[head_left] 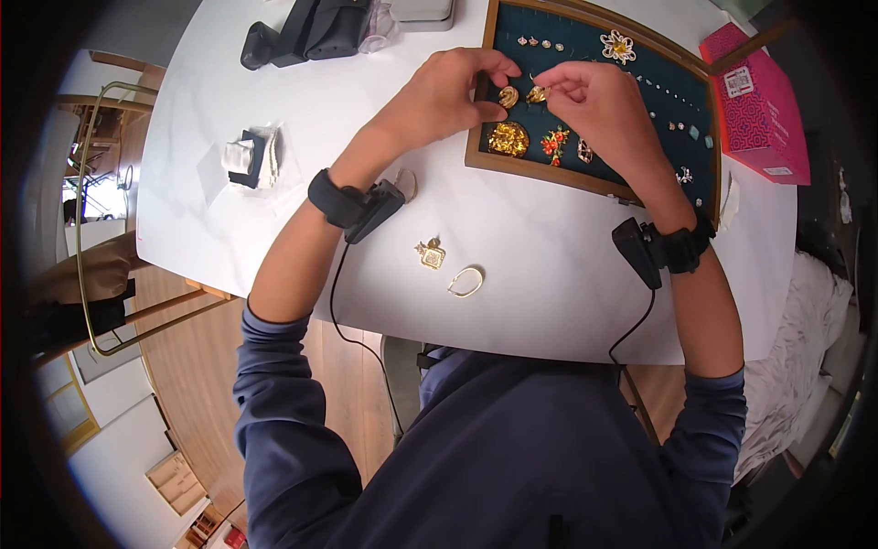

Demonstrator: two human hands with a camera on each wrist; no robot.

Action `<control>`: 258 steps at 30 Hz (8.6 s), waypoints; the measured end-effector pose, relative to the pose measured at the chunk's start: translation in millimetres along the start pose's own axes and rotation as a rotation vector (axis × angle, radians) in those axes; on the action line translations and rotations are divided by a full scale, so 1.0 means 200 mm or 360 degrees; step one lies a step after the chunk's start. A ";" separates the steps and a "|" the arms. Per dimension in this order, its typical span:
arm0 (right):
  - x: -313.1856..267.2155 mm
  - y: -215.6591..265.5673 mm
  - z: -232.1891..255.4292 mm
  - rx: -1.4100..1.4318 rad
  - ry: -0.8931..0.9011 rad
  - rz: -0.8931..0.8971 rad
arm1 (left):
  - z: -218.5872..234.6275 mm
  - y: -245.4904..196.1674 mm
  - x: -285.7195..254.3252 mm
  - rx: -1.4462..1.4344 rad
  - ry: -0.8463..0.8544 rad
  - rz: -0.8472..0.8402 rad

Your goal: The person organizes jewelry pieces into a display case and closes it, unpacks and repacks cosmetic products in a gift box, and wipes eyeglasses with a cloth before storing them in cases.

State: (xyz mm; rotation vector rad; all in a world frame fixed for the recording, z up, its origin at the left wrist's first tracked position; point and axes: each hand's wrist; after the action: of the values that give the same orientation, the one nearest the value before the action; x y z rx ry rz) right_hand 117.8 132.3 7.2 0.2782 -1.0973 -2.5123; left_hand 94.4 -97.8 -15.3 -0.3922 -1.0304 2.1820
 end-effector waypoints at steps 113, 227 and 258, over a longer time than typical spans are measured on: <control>-0.01 0.03 -0.02 -0.0601 0.0144 0.0114 | -0.05 0.03 0.01 0.0193 -0.0091 -0.0104; -0.88 0.15 -0.25 0.1656 0.0151 -0.0118 | -0.73 -0.68 -0.53 0.0045 -0.0857 0.0009; -1.05 0.02 -0.16 0.0545 -0.0223 -0.0354 | 0.09 0.08 -0.41 0.0146 0.0061 0.0120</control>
State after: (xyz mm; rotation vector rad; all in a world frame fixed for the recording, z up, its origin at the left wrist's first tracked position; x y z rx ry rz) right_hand 320.0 197.8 -4.8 0.3373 -1.6385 -2.5533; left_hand 138.2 -171.8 -17.6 -0.4348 -0.9043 2.2705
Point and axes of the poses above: each hand's wrist, its own x-axis towards the middle knuckle, its own z-axis out of the back of the hand, y = z × x, and after that the axes turned 13 degrees about y, right-handed
